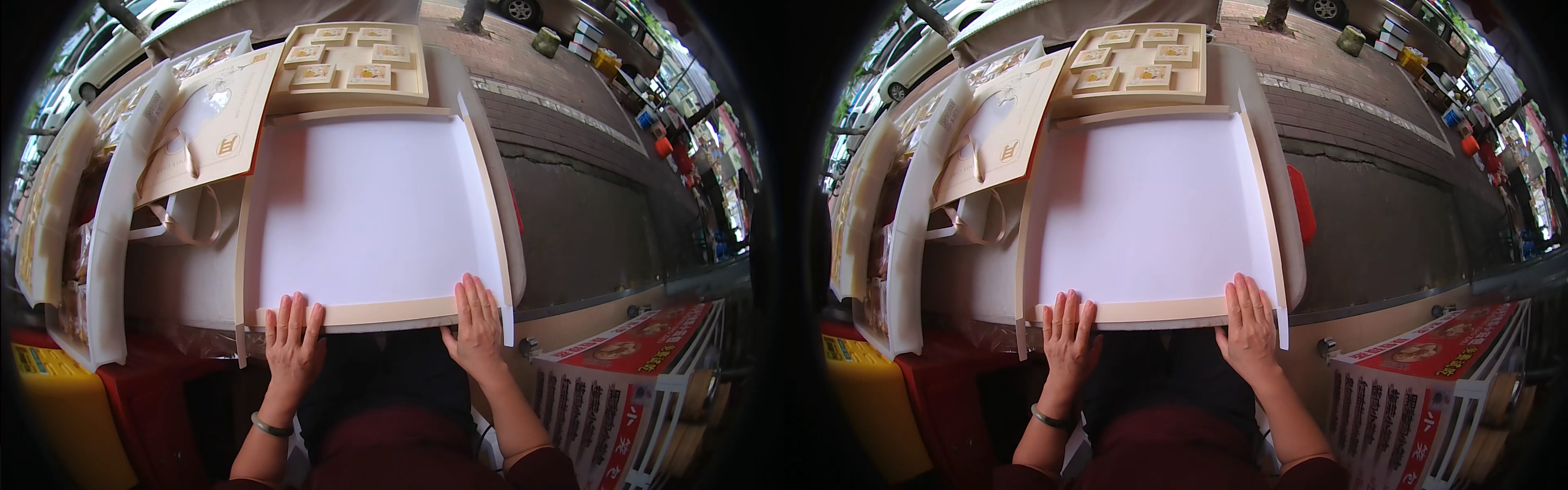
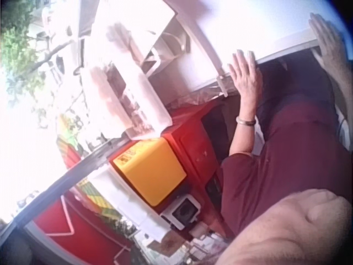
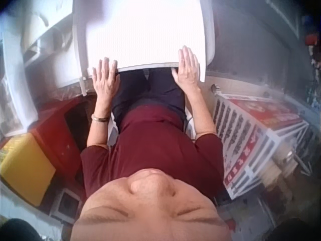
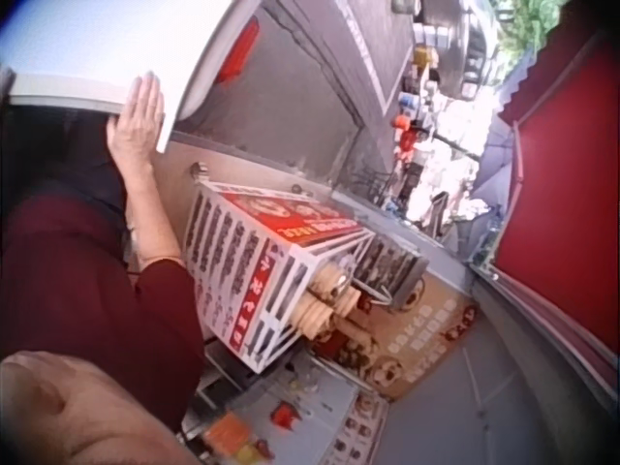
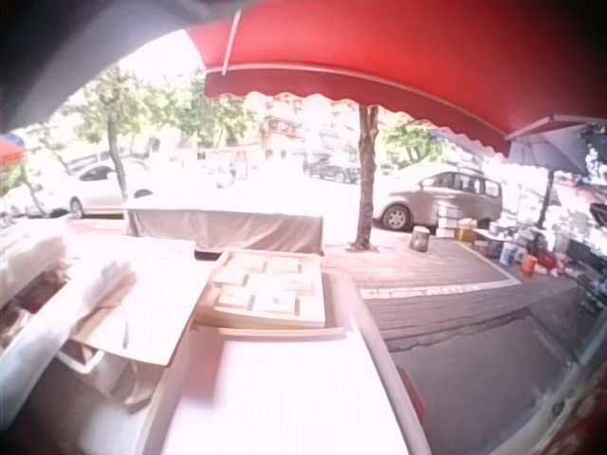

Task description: The person folds the edges of a large white cardboard tray by hand, pressing and securing the corner tabs into place.

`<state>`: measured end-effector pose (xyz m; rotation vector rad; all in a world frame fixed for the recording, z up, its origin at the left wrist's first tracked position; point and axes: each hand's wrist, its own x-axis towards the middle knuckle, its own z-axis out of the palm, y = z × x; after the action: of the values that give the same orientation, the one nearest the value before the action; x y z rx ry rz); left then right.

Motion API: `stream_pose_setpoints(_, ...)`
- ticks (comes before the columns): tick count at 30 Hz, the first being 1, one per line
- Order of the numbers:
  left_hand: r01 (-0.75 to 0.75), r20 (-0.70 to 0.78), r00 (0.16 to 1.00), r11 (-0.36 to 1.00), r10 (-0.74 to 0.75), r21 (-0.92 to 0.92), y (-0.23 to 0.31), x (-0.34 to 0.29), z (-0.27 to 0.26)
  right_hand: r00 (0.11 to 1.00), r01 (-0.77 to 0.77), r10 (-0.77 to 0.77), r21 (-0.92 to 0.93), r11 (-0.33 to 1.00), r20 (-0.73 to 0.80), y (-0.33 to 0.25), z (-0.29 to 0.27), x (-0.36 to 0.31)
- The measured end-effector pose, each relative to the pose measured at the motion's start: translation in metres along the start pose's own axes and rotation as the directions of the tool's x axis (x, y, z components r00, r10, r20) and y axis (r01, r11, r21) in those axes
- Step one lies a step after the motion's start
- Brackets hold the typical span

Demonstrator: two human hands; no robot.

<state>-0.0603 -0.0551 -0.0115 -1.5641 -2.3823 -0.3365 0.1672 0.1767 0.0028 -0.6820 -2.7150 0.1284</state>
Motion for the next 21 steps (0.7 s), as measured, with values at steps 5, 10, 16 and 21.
stream_pose_setpoints(5,0.043,0.011,0.999,0.995,-0.042,-0.091,0.073,0.031,0.005,0.996,0.064,-0.075,0.204,0.977,0.045,-0.071,0.008,0.025)
stream_pose_setpoints(10,0.056,0.017,0.998,0.993,-0.055,-0.101,0.017,0.012,-0.006,0.998,0.056,-0.057,0.109,0.993,0.01,-0.031,0.013,0.006)
stream_pose_setpoints(16,0.072,-0.007,0.997,0.987,-0.074,-0.14,0.058,0.03,0.01,1.0,0.025,-0.026,0.143,0.989,0.001,-0.078,0.014,0.024)
stream_pose_setpoints(21,-0.035,-0.024,0.999,0.989,0.032,-0.141,0.026,0.017,0.009,0.997,0.071,-0.074,0.131,0.989,0.019,-0.047,0.016,0.015)
